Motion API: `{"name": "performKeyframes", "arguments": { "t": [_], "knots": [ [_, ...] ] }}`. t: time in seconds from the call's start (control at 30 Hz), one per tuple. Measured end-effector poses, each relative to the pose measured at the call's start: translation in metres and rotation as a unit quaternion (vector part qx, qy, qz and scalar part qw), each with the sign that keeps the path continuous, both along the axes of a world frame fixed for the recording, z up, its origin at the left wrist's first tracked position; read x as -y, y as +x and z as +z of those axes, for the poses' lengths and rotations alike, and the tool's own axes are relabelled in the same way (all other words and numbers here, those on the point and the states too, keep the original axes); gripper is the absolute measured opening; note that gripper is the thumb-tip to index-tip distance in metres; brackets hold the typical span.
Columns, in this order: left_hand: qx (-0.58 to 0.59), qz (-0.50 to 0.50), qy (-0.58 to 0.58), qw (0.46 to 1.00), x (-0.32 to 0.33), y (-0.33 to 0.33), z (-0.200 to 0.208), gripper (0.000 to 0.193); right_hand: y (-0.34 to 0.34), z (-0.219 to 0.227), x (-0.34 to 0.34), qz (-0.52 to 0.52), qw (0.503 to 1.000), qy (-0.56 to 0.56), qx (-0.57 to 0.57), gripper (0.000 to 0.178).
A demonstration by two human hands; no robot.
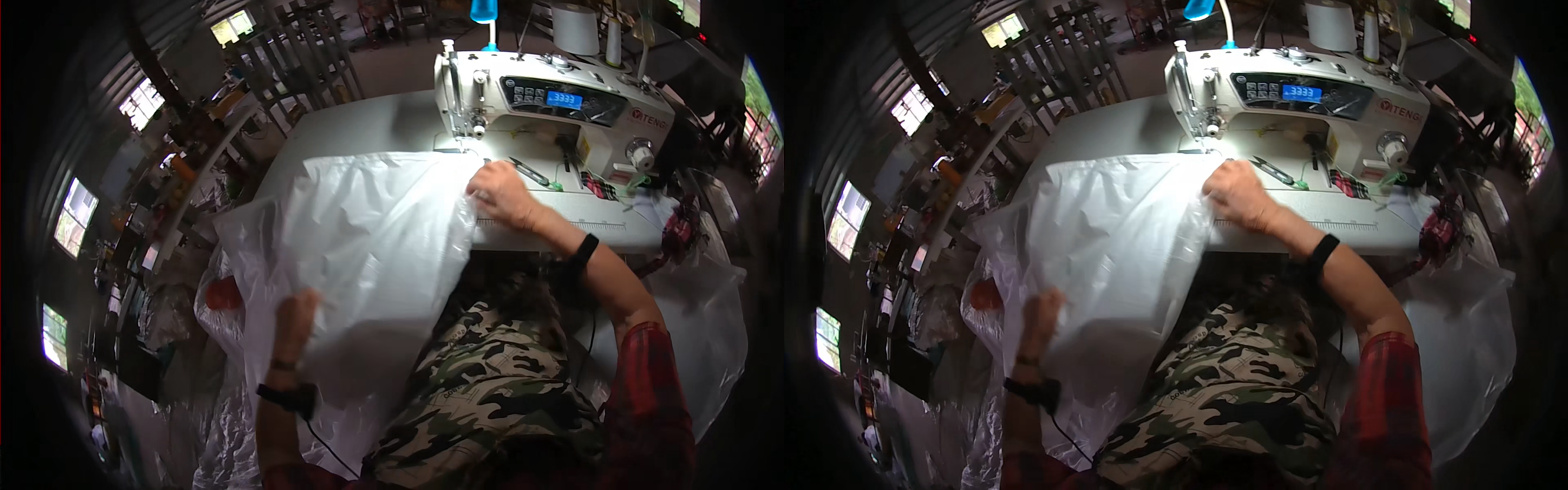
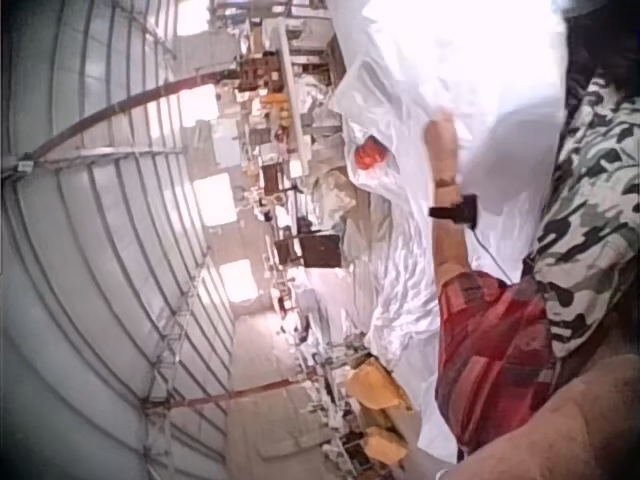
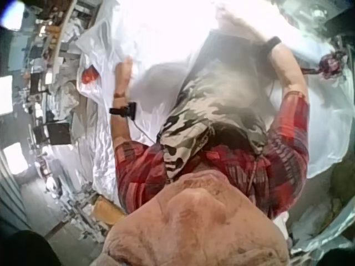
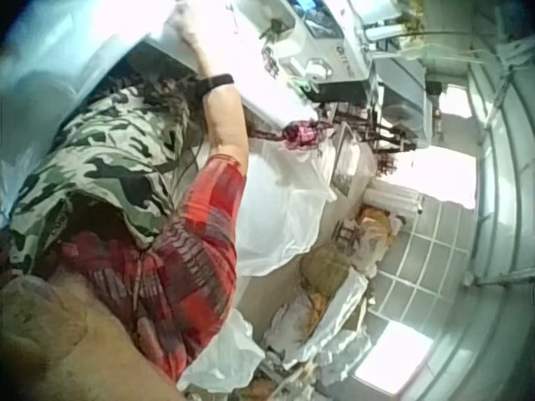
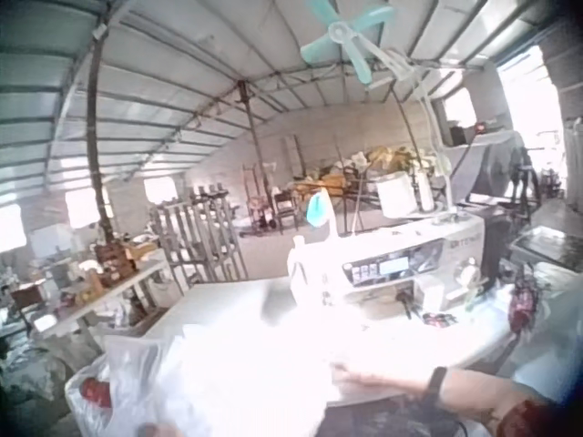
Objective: The recorder is using an industrial sewing machine to stitch together large pieces of white plastic or synthetic fabric.
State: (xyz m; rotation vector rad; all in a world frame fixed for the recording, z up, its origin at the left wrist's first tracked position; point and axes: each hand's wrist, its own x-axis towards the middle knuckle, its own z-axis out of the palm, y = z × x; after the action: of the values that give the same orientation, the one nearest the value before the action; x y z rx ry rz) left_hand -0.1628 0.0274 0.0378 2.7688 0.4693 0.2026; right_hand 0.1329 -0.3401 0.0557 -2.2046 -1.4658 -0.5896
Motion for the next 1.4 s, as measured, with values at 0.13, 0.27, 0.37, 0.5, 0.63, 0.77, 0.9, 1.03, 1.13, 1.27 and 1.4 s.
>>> {"name": "performKeyframes", "arguments": {
  "t": [0.13, 0.27, 0.37, 0.5, 0.63, 0.77, 0.9, 1.03, 1.13, 1.27, 1.4],
  "knots": [
    [0.123, -0.014, 0.357, 0.926, -0.044, 0.030, 0.035, 0.013, -0.085, -0.020, -0.033, 0.088, 0.995, 0.033, 0.014, 0.029],
    [0.346, -0.142, 0.198, 0.906, 0.099, 0.067, 0.103, 0.015, -0.107, -0.036, -0.056, 0.016, 1.000, 0.000, -0.022, 0.039],
    [0.190, -0.319, 0.010, 0.928, 0.181, 0.020, 0.091, 0.015, -0.108, -0.025, -0.089, 0.088, 0.987, 0.125, 0.047, 0.035],
    [0.097, -0.270, -0.023, 0.958, 0.201, 0.026, 0.016, 0.015, -0.090, -0.001, -0.069, 0.152, 0.974, 0.070, -0.151, 0.021],
    [0.060, -0.117, 0.066, 0.989, 0.138, 0.024, -0.019, 0.048, -0.108, -0.006, -0.026, 0.120, 0.977, -0.052, -0.166, 0.023],
    [0.124, -0.131, 0.329, 0.927, 0.092, 0.047, 0.002, 0.054, -0.145, -0.051, -0.036, 0.174, 0.938, -0.262, -0.142, 0.044],
    [0.093, -0.148, 0.309, 0.935, 0.027, 0.072, 0.007, 0.056, -0.157, -0.071, -0.045, 0.230, 0.925, -0.281, -0.113, 0.024],
    [0.145, -0.170, 0.423, 0.878, 0.013, 0.087, 0.019, 0.054, -0.168, -0.029, -0.029, 0.210, 0.962, -0.064, -0.161, 0.020],
    [0.102, -0.161, 0.347, 0.918, 0.008, 0.082, 0.024, 0.048, -0.180, 0.051, 0.005, 0.204, 0.960, 0.165, -0.102, 0.003],
    [0.074, -0.185, 0.162, 0.966, 0.025, 0.079, 0.057, 0.035, -0.177, 0.018, 0.025, 0.210, 0.970, 0.029, -0.116, 0.006],
    [0.055, -0.270, 0.066, 0.959, 0.117, 0.053, 0.087, 0.024, -0.183, -0.021, 0.034, 0.121, 0.933, -0.270, -0.206, 0.015]
  ]
}}
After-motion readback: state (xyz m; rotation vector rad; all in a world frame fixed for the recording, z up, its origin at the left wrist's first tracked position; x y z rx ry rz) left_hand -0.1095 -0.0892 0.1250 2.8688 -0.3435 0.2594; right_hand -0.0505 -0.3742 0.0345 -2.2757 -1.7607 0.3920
